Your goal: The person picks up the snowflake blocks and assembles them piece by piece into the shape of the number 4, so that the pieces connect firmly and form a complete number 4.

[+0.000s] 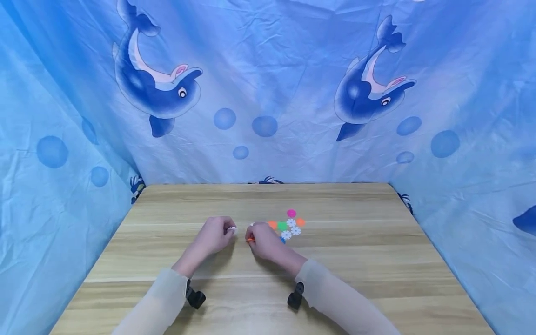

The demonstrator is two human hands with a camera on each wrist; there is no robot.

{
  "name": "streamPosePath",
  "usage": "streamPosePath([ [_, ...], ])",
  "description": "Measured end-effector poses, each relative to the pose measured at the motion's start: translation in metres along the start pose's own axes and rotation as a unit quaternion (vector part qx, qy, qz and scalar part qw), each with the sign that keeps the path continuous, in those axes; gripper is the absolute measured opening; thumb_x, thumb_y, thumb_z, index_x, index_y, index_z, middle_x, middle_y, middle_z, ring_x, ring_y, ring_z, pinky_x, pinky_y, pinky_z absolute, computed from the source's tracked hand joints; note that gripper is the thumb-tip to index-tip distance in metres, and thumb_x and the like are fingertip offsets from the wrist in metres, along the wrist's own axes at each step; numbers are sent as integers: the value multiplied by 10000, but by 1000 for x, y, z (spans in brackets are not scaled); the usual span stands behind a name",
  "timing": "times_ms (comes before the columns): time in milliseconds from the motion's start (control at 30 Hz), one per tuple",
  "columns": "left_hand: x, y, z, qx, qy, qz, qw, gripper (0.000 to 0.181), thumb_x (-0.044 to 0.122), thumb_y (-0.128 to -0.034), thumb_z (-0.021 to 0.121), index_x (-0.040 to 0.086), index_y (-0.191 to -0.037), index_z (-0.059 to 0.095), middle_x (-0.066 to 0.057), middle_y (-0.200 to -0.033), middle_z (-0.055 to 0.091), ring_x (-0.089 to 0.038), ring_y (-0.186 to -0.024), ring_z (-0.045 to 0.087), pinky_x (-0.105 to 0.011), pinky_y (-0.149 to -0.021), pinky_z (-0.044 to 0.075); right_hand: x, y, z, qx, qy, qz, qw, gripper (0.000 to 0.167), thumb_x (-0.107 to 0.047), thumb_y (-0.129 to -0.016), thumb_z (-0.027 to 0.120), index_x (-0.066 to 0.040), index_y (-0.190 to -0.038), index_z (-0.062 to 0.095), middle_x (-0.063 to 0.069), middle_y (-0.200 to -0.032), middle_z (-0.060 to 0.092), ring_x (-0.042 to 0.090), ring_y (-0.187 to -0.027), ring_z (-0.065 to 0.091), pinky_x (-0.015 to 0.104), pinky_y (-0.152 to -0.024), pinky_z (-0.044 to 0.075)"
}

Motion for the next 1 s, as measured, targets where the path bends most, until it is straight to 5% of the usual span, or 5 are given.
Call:
streamPosePath([
  [167, 19, 8, -13, 406, 420, 31, 9983, 47, 66, -953, 756, 65, -909, 772, 10, -768, 725, -69, -702, 645, -239, -670, 585, 8, 11, -29, 711, -694, -385, 9943, 134, -35, -961, 754, -93, -1071, 805, 29, -1011, 794, 112, -882, 717, 221, -785, 611],
  [433, 53, 15, -28, 968, 776, 173, 9921, 48, 95, -941, 807, 72, -982, 817, -59, -847, 804, -157, -733, 779, -274, -674, 660, 13, 40, -92, 2165, -1208, -766, 9657, 135, 2, -956, 758, -99, -1045, 767, 45, -1009, 806, 187, -956, 791, 303, -854, 667],
  [667, 79, 15, -35, 1237, 1301, 509, 9824, 107, 135, -932, 834, 96, -1030, 819, -53, -889, 821, -144, -760, 792, -261, -702, 664, 9, 55, -121, 2557, -1286, -1278, 9496, 134, 8, -922, 798, -95, -1007, 784, 42, -996, 829, 191, -928, 812, 294, -846, 666],
  [1000, 100, 16, -40, 1435, 1667, 971, 9707, 68, 133, -945, 822, 100, -1004, 816, -33, -924, 819, -137, -812, 783, -290, -785, 673, -2, 61, -125, 2611, -1519, -1978, 9325, 149, 52, -887, 818, -73, -967, 799, 76, -1043, 831, 220, -984, 811, 299, -854, 662],
])
Point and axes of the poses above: each hand's wrist, its own y-axis away from the middle knuckle, its own z-axis out of the palm, x = y × z, the point moved 2 cm from there along -y, towards the middle knuckle
